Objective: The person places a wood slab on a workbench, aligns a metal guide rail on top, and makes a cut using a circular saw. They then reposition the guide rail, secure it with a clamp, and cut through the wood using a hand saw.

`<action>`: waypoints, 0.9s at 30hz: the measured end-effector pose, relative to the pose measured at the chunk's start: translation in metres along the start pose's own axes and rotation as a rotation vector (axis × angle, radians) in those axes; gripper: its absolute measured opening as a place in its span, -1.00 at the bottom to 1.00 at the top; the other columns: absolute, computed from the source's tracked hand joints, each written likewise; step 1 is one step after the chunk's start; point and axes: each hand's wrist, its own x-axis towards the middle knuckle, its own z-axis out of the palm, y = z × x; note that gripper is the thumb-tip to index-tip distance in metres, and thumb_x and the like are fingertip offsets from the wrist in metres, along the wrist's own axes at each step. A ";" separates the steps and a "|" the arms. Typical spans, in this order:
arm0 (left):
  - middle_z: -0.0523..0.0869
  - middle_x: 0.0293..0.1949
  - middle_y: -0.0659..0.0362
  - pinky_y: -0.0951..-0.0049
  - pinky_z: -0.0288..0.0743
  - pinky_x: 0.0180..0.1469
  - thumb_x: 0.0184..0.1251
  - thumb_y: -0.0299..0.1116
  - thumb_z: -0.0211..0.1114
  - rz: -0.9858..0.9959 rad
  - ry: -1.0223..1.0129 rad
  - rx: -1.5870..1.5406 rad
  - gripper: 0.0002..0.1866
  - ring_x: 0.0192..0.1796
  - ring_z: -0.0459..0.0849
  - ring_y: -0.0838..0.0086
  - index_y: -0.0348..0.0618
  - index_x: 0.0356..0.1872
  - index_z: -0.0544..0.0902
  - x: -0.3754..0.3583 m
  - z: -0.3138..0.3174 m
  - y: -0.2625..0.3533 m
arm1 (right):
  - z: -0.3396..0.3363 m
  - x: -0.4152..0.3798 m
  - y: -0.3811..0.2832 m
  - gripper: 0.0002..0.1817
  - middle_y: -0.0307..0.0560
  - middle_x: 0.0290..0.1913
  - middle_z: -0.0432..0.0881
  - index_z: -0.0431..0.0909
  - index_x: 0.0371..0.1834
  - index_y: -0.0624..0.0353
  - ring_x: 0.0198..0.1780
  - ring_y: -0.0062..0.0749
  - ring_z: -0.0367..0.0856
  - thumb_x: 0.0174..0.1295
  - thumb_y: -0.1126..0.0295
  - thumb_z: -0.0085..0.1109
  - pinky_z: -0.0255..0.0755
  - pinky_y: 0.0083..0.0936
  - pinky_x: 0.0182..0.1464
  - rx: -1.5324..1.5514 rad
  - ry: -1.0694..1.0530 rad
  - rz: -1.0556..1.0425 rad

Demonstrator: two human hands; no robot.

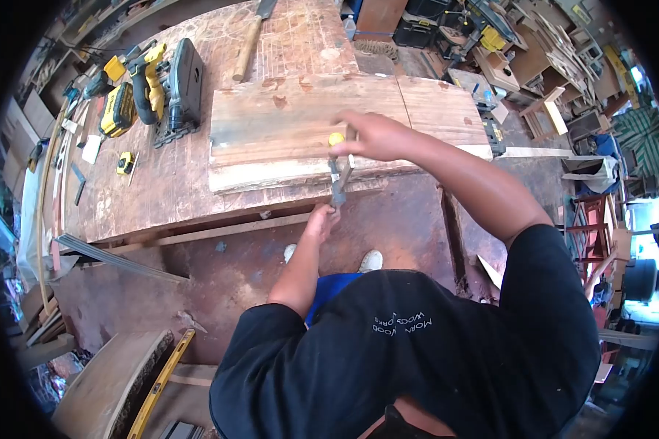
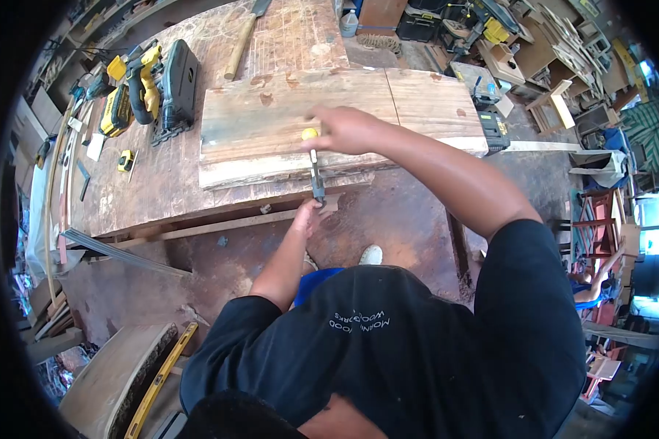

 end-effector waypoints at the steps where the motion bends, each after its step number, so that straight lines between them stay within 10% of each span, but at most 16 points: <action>1: 0.62 -0.08 0.10 0.14 0.40 0.22 0.16 -0.42 0.15 -0.015 0.151 0.175 -0.77 0.09 0.55 0.30 -0.21 -0.15 0.58 -0.020 0.015 0.011 | -0.005 -0.006 0.009 -0.48 -0.03 -0.29 0.62 0.41 0.19 0.25 -0.24 -0.37 0.60 0.30 0.12 0.17 0.45 -0.40 -0.16 0.209 -0.062 0.095; 4: 0.68 -0.12 0.10 0.28 0.47 0.12 0.21 -0.44 0.12 0.247 0.106 1.063 -0.80 0.00 0.63 0.35 -0.25 -0.18 0.61 -0.065 0.007 0.041 | 0.008 -0.042 0.039 -0.53 -0.16 -0.29 0.57 0.44 0.15 0.23 -0.28 -0.51 0.52 0.27 0.19 0.23 0.44 -0.50 -0.18 0.558 0.089 0.053; 7: 0.68 -0.39 0.19 0.61 0.47 -0.23 0.38 -0.44 0.08 0.653 0.114 0.766 -0.80 -0.34 0.59 0.62 -0.33 -0.21 0.64 -0.128 0.067 0.094 | 0.026 -0.073 0.039 -0.51 -0.25 -0.29 0.53 0.48 0.11 0.18 -0.29 -0.55 0.47 0.17 0.20 0.35 0.43 -0.55 -0.18 0.615 0.089 -0.009; 11: 0.62 -0.12 0.14 0.47 0.46 0.01 0.40 -0.38 0.13 1.049 0.024 0.718 -0.77 -0.08 0.54 0.51 -0.28 -0.03 0.54 -0.120 0.169 0.153 | 0.053 -0.077 0.027 -0.46 -0.15 -0.32 0.58 0.55 -0.01 0.16 -0.30 -0.42 0.55 0.00 0.12 0.49 0.47 -0.47 -0.21 0.527 0.138 -0.053; 22: 0.56 -0.51 0.30 0.62 0.36 -0.31 0.22 -0.25 0.38 0.636 -0.131 0.839 -0.73 -0.39 0.47 0.67 -0.17 -0.52 0.52 -0.061 0.180 0.192 | 0.075 -0.052 -0.004 -0.69 0.00 -0.47 0.61 0.52 -0.29 0.18 -0.42 -0.06 0.64 0.15 0.15 0.27 0.50 -0.21 -0.37 0.158 0.580 -0.241; 27: 0.56 -0.51 0.29 0.56 0.32 -0.33 0.06 -0.34 0.36 0.353 -0.799 0.951 -0.81 -0.40 0.48 0.63 -0.20 -0.55 0.54 -0.046 0.185 0.237 | 0.075 -0.052 -0.007 -0.73 0.01 -0.48 0.59 0.50 -0.36 0.16 -0.44 -0.06 0.62 0.13 0.19 0.28 0.49 -0.22 -0.38 0.165 0.569 -0.203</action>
